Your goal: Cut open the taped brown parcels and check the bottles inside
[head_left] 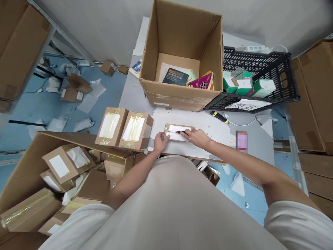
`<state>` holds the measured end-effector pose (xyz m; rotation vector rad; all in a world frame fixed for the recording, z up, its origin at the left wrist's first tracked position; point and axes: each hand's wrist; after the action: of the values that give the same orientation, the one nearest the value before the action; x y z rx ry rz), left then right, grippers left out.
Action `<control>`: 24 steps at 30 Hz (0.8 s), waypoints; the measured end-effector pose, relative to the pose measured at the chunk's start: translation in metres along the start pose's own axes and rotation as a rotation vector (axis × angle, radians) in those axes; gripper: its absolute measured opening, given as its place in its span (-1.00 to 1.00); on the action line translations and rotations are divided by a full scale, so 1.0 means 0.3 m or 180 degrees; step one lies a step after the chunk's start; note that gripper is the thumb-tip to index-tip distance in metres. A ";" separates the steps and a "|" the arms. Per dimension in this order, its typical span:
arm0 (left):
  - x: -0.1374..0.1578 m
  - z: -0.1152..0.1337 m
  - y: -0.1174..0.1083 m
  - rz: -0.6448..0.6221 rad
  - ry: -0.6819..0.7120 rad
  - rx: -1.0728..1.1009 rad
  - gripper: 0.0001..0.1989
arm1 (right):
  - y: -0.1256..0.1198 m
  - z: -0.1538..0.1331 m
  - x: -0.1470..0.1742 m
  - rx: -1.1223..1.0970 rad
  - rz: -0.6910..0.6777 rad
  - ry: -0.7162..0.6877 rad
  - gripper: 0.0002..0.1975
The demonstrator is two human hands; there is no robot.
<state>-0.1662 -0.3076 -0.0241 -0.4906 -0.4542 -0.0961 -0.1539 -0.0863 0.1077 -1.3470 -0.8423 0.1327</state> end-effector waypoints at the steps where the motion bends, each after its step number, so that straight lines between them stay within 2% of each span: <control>1: -0.001 -0.001 0.001 -0.0006 -0.0034 0.0008 -0.52 | 0.005 -0.004 0.010 -0.0023 -0.0014 0.0074 -0.47; 6: -0.004 0.002 0.008 0.0042 -0.0169 -0.0032 -0.52 | 0.040 0.009 0.097 -0.0075 -0.0067 0.0414 -0.48; 14: 0.012 0.039 0.024 0.0051 -0.0313 -0.0236 -0.59 | 0.157 0.111 0.336 -0.0176 0.0037 0.0675 -0.33; 20: 0.012 0.042 0.022 -0.0016 -0.0306 -0.0319 -0.58 | 0.226 0.119 0.432 -0.0316 0.0223 0.0799 -0.32; 22: 0.016 0.043 0.026 -0.0046 -0.0287 -0.0358 -0.57 | 0.267 0.120 0.468 -0.0535 0.0401 0.1028 -0.33; 24: 0.024 0.051 0.032 0.0013 -0.0240 -0.0492 -0.53 | 0.322 0.110 0.497 -0.0930 0.0742 0.1611 -0.36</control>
<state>-0.1640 -0.2918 -0.0129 -0.6485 -0.5220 -0.1097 -0.0322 0.0459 0.0891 -1.6559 -0.2817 -0.1537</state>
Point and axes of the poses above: each hand's wrist, its own x-axis away from the middle knuckle, its own y-axis out of the palm, z = x × y, and after that the axes turned 6 degrees about -y, right-handed
